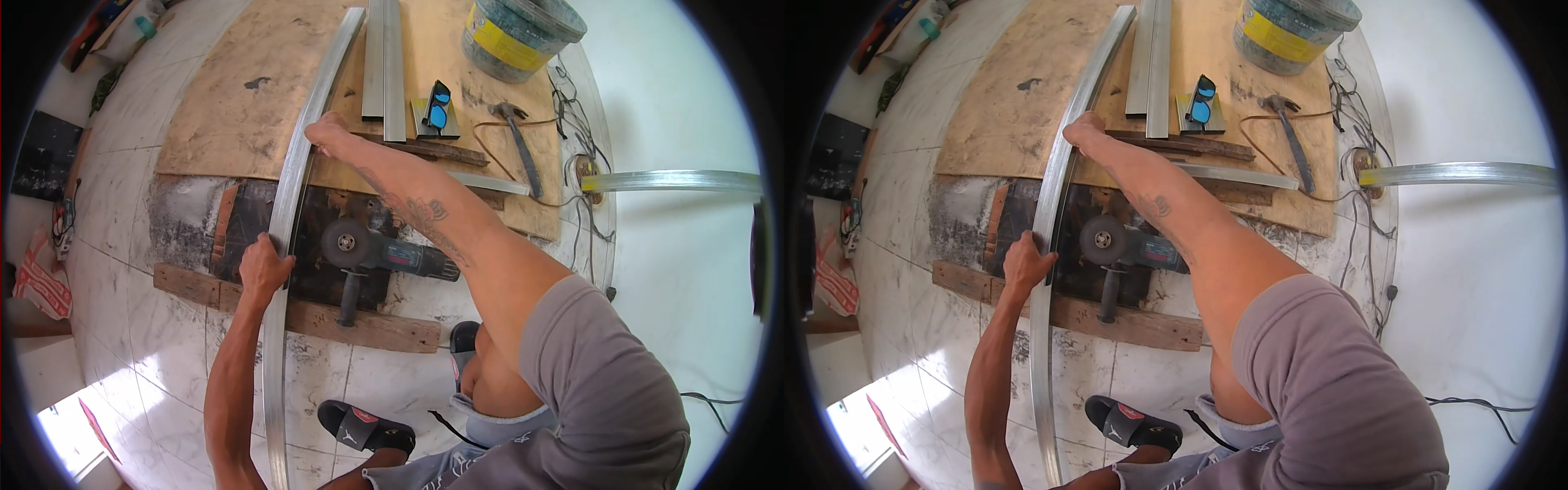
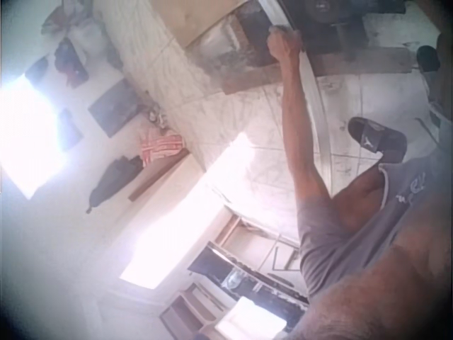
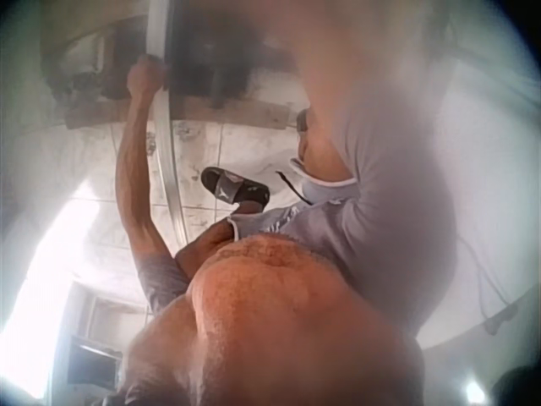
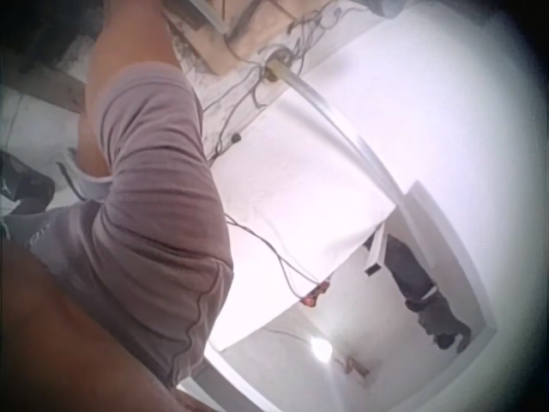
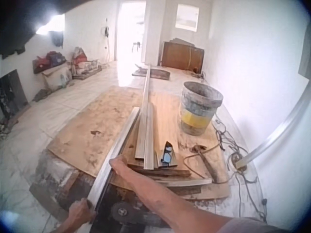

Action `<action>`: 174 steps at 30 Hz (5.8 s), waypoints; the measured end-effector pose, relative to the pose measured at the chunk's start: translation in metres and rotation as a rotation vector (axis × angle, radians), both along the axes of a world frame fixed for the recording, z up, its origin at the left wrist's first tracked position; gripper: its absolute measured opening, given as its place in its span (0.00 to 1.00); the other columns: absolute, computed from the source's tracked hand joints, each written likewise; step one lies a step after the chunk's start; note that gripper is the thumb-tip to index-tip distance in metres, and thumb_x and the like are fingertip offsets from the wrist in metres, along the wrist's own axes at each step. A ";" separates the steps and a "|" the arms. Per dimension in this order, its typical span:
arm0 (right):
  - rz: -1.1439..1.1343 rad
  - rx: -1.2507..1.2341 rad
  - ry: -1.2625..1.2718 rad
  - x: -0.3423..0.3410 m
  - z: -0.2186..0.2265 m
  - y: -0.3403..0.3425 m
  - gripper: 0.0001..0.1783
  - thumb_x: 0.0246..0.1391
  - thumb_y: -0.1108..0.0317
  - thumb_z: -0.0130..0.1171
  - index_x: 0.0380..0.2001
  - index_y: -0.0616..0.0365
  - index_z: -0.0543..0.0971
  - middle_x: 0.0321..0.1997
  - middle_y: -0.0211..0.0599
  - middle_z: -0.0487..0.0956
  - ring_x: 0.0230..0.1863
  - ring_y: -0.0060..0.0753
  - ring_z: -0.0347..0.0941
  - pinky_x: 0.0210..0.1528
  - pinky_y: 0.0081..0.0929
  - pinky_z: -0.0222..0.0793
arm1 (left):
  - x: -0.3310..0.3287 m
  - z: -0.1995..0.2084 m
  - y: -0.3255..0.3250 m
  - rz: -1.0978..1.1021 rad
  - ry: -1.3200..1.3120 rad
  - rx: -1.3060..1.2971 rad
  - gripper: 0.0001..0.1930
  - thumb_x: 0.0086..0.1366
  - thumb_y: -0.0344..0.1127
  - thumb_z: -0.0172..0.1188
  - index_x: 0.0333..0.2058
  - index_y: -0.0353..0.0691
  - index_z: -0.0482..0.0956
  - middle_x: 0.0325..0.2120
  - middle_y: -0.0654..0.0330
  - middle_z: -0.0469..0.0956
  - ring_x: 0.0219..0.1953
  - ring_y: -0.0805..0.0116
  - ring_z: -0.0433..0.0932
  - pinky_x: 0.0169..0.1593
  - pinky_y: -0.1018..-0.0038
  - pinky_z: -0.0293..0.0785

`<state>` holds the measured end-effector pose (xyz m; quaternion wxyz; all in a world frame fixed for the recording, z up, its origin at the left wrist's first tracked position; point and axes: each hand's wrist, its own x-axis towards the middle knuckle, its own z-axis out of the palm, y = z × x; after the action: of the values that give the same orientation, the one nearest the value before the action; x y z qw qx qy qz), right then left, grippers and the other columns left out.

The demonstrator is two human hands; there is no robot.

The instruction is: The person uses an angle grinder to cut through a metal beam while holding it against a wooden surface by hand.

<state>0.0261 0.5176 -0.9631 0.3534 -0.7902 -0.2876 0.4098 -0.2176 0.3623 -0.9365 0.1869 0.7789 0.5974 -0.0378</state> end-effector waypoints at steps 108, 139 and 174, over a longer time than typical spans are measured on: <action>0.411 -0.008 0.224 -0.008 0.002 -0.047 0.10 0.52 0.69 0.63 0.24 0.66 0.78 0.23 0.42 0.76 0.23 0.37 0.77 0.27 0.41 0.83 | 0.049 0.006 0.035 0.018 0.130 -0.060 0.27 0.43 0.47 0.78 0.39 0.34 0.85 0.42 0.43 0.84 0.47 0.44 0.84 0.50 0.56 0.82; 0.517 -0.077 0.115 -0.020 0.027 -0.053 0.13 0.50 0.67 0.63 0.23 0.69 0.78 0.28 0.48 0.79 0.29 0.41 0.83 0.29 0.35 0.84 | 0.020 -0.006 0.058 -0.055 0.065 -0.147 0.30 0.41 0.53 0.80 0.33 0.31 0.85 0.33 0.44 0.85 0.39 0.48 0.86 0.45 0.59 0.81; 0.380 0.380 -0.353 0.103 0.063 -0.052 0.37 0.49 0.38 0.68 0.25 0.72 0.84 0.25 0.41 0.82 0.28 0.29 0.79 0.34 0.33 0.74 | -0.100 0.032 0.019 0.044 -0.183 -0.209 0.31 0.63 0.62 0.65 0.30 0.31 0.83 0.20 0.56 0.82 0.22 0.67 0.83 0.31 0.67 0.78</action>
<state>0.1288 0.4657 -0.9002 0.3564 -0.7010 -0.5584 0.2641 -0.3178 0.3809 -0.9048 0.3215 0.7420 0.5877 -0.0244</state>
